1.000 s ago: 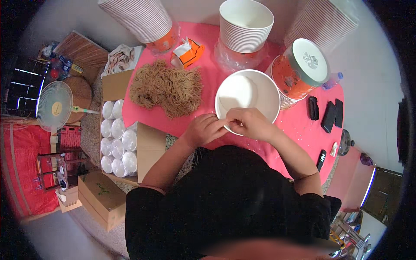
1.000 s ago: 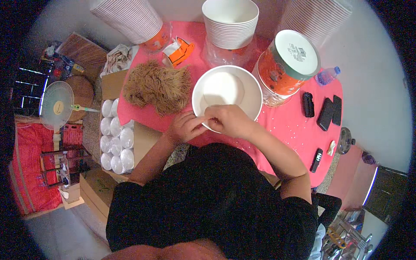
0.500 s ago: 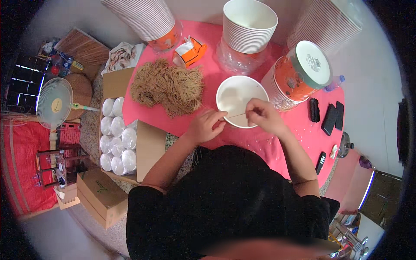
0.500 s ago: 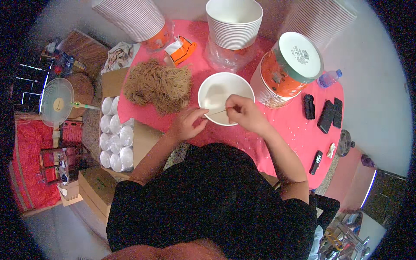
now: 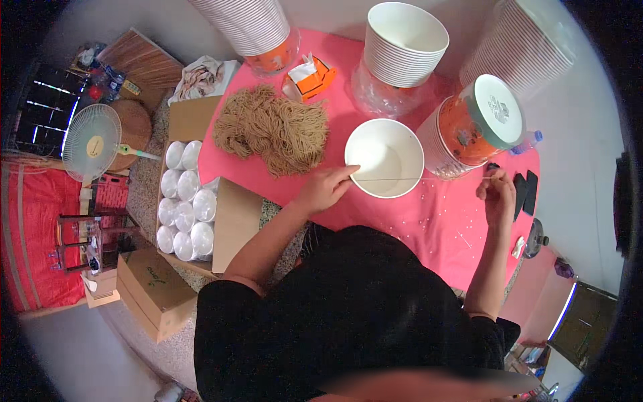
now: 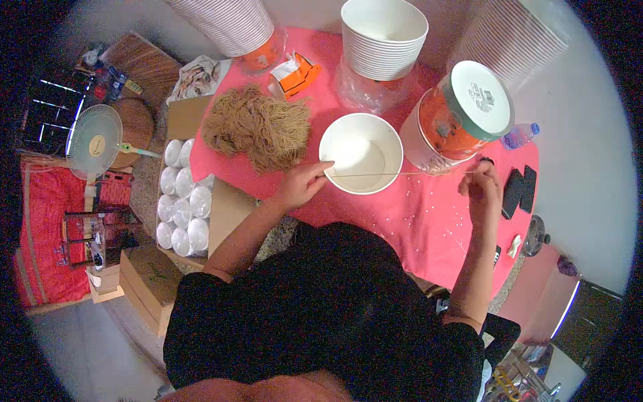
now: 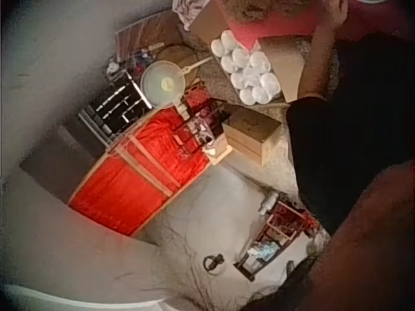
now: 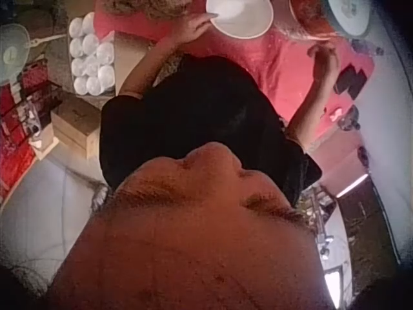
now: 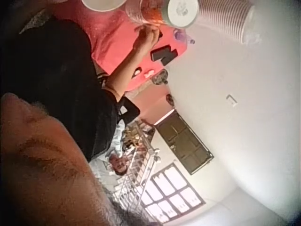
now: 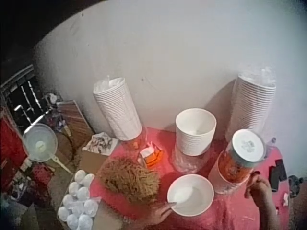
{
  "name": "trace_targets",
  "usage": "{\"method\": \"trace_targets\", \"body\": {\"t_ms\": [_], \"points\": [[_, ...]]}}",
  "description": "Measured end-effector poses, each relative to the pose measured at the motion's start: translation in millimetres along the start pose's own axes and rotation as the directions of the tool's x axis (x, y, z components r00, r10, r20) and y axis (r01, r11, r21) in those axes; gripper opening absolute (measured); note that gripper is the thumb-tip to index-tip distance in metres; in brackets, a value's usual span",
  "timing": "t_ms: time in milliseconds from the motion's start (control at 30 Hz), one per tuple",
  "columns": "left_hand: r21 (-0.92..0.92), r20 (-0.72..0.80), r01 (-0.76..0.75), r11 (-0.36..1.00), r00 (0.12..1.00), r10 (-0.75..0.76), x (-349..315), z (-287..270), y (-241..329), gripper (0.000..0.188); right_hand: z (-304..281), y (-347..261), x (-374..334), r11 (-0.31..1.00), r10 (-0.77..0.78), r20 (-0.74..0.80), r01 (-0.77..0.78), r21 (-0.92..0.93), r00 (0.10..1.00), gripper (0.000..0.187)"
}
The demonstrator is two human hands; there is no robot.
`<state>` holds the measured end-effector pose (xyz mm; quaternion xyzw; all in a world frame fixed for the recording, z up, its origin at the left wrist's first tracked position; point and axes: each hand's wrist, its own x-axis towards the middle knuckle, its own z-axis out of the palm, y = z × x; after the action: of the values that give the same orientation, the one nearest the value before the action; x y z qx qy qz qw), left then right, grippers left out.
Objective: Placing brown shredded padding material into white paper bowls.
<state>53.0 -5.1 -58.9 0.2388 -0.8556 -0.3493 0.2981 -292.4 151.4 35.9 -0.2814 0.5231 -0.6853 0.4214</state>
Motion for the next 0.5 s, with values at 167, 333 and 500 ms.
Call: {"method": "trace_targets", "body": {"t_ms": [167, 333, 500], "points": [[-0.437, 0.136, 0.326, 0.838, 0.945, -0.296, -12.8, -0.1, -12.7, 0.048, -38.6, 1.1, -11.1, 0.995, -0.098, -0.203, 0.102, 0.011, 0.974, 0.007], [-0.618, 0.262, 0.450, 0.645, 0.891, -0.371, -7.5, -20.3, -5.2, 0.041, -84.1, 27.5, -16.2, 0.942, -0.235, -0.321, 0.134, -0.306, 0.918, 0.002], [-0.743, 0.465, 0.556, 0.372, 0.829, -0.311, -1.8, -30.1, 5.2, 0.028, -29.5, 29.1, -22.8, 0.114, -0.367, -0.037, 0.005, -0.993, 0.929, 0.014]]}}
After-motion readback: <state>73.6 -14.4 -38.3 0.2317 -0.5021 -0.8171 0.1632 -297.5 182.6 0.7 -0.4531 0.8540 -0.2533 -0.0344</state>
